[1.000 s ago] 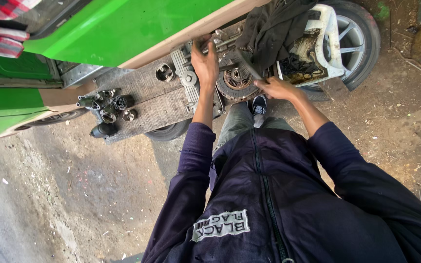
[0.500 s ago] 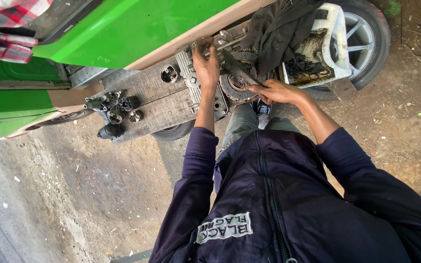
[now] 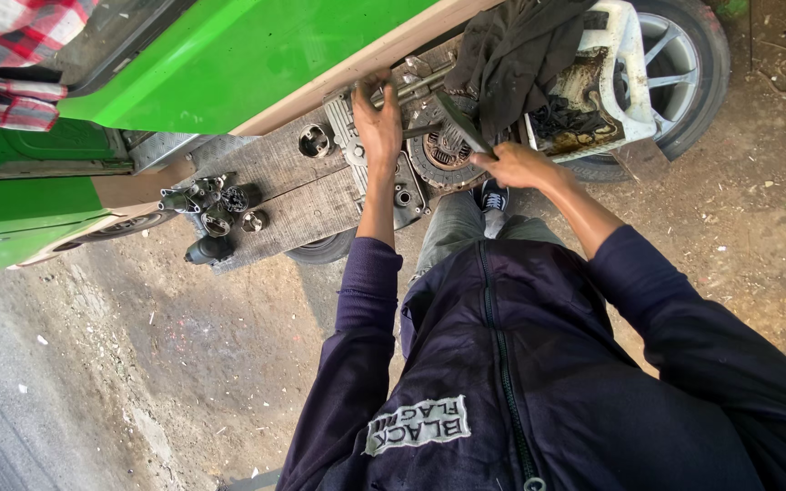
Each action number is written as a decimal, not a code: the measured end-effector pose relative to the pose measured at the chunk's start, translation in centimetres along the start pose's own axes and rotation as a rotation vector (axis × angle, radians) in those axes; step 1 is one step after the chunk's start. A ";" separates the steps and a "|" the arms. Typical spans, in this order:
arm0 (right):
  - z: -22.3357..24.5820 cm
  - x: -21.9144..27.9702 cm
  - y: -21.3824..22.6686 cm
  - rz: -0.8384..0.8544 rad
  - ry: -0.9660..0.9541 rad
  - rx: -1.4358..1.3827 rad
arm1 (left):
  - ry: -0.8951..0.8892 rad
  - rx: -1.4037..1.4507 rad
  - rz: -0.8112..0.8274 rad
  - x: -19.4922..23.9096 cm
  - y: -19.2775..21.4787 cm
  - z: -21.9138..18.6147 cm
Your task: The person cleans a piston with a cloth, then uses a brush to scrub a clutch assembly on a workbench. The person wipes the clutch with a cloth and places the piston back on the clutch.
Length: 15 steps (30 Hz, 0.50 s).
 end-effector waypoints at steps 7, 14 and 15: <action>-0.8 -0.8 0.0 0.028 0.071 -0.001 | -0.008 0.019 0.014 -0.4 0.3 1.1; -0.4 -1.3 -1.7 0.039 0.130 -0.014 | 0.082 0.060 0.018 0.7 1.5 3.3; -0.5 -1.2 -2.0 0.053 0.163 -0.002 | 0.079 0.112 0.003 1.0 1.4 3.6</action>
Point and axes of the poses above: each hand's wrist, its own x-axis away from the middle knuckle, its own y-axis out of the back of the hand, z = x × y, the point moved 3 cm from there along -x, towards the middle knuckle, and after that the axes turned 5 degrees about x, right-handed, at the moved point
